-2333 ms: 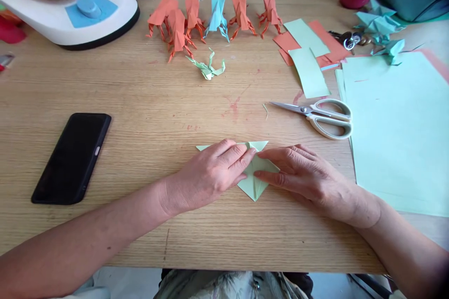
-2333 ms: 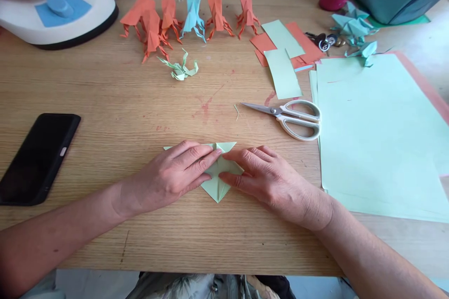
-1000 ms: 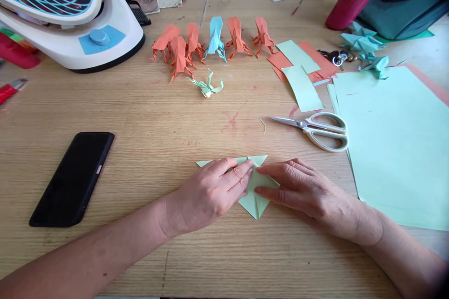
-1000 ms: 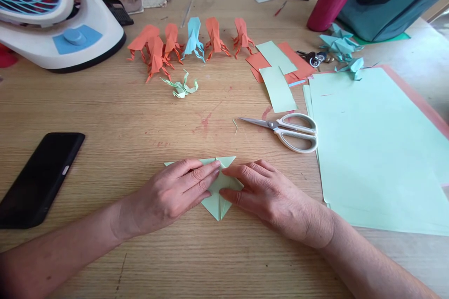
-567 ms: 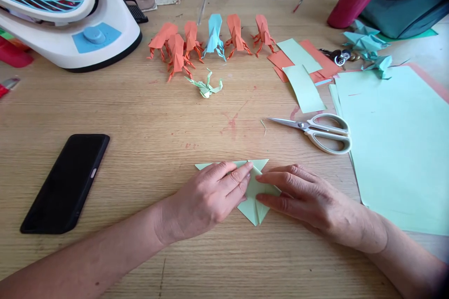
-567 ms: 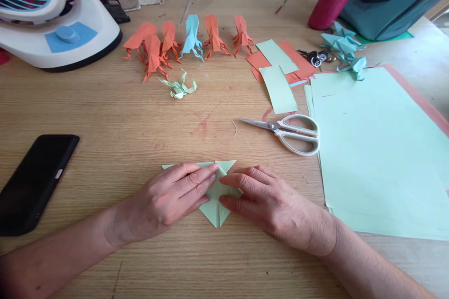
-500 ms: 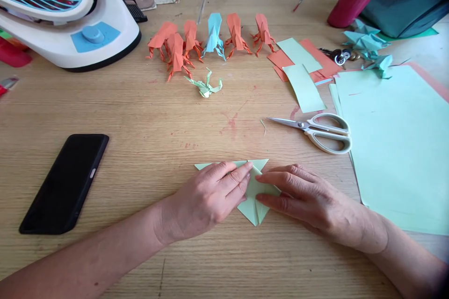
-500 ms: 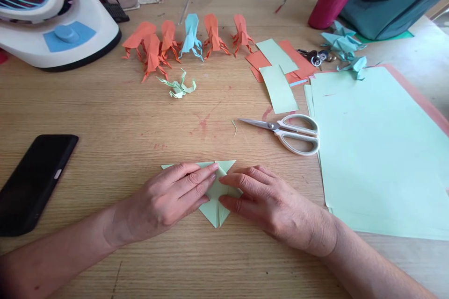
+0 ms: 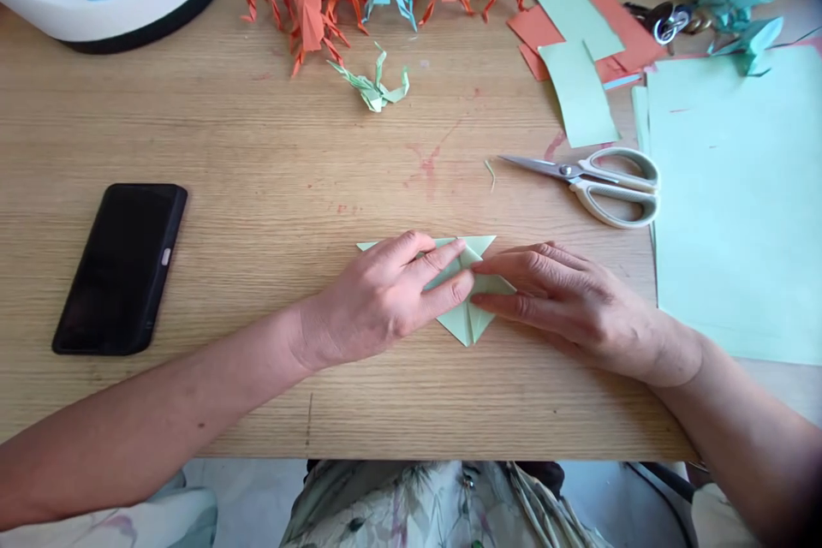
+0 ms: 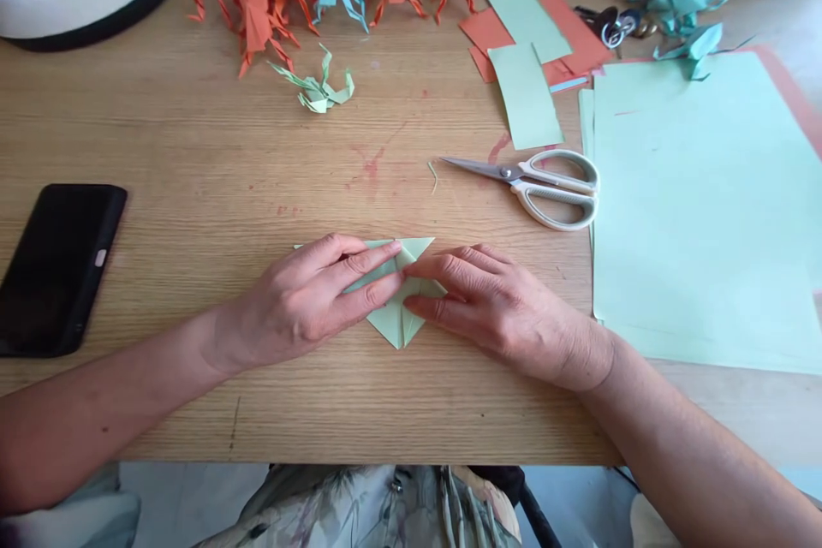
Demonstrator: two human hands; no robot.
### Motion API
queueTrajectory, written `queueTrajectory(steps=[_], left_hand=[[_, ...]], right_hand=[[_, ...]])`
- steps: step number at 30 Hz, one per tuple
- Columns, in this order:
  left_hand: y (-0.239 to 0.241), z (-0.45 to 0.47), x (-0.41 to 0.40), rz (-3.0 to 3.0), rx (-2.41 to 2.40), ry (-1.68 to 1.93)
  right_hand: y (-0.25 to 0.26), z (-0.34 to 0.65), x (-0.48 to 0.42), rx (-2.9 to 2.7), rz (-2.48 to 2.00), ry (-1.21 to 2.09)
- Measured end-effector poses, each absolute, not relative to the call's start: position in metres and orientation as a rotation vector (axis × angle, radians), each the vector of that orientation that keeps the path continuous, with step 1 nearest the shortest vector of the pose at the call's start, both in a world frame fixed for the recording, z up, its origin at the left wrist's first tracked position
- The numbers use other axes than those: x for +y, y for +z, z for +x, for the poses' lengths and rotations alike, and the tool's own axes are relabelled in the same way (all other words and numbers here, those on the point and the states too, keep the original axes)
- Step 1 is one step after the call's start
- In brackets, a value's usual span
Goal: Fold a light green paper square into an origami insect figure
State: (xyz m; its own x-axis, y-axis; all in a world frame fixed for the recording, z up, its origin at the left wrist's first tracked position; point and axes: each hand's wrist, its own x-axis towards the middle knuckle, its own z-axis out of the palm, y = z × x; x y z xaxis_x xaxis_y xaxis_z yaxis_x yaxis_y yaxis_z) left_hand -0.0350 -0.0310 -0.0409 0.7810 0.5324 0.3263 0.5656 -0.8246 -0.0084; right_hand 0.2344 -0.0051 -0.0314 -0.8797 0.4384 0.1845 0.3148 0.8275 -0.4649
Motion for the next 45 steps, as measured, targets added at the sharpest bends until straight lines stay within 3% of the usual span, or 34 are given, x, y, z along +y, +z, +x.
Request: queueTrajectory(steps=[45], left_hand=[[-0.0416,-0.0338,-0.0314,-2.821,-0.838,-0.557]], right_hand=[[-0.0350,0.2378,-0.0020,-2.765,-0.513,0.633]])
